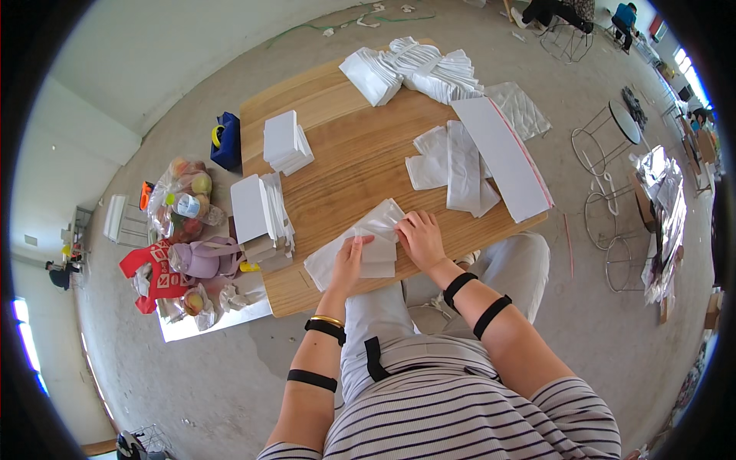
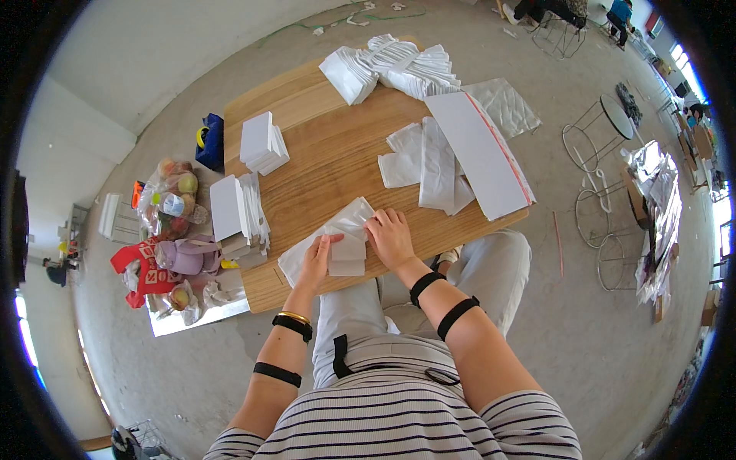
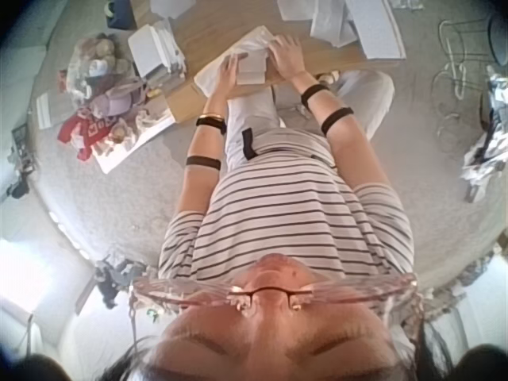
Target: Folding small white paper or cardboard items into specific shapes on a wooden table.
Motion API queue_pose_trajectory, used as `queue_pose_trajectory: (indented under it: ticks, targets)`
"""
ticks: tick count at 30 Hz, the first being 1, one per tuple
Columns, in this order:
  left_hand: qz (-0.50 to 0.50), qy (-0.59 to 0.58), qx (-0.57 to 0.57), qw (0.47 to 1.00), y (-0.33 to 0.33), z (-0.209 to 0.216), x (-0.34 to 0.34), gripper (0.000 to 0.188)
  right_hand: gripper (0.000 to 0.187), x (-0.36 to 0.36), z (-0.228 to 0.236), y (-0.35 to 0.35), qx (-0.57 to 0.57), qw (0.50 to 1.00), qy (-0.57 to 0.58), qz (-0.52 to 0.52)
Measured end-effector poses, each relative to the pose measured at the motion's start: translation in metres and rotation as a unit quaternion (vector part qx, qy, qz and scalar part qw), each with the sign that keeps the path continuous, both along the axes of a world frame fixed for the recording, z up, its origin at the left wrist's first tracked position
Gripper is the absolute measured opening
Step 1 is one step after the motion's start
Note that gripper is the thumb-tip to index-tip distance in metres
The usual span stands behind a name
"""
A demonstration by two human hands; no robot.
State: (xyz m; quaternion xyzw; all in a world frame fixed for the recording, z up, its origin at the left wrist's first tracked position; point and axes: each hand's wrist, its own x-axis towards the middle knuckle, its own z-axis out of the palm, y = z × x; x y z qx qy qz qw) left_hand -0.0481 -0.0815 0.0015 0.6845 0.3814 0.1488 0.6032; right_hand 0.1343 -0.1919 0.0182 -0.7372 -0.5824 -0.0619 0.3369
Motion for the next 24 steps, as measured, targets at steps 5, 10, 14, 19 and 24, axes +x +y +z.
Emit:
queue_pose_trajectory:
  ticks: [5,10,14,19,24]
  targets:
    - [0.012,0.005,-0.021,1.0,-0.003,0.009,0.003,0.056,0.016,-0.009,0.0,0.0,0.016,0.995,0.095,-0.013]
    - [0.032,0.012,0.004,0.999,-0.005,0.015,0.003,0.053,0.025,-0.017,0.001,0.011,0.046,0.911,0.405,-0.066]
    - [0.092,-0.055,-0.041,0.993,-0.013,0.019,0.01,0.048,0.017,-0.015,0.002,0.004,-0.022,0.903,0.421,0.082]
    - [0.034,-0.003,-0.024,0.999,-0.004,0.005,-0.001,0.049,0.008,-0.014,0.008,0.003,-0.041,0.942,0.331,0.046]
    - [0.031,0.029,-0.038,0.998,-0.004,0.009,0.003,0.053,0.011,0.01,-0.002,0.002,0.001,0.981,0.194,-0.026]
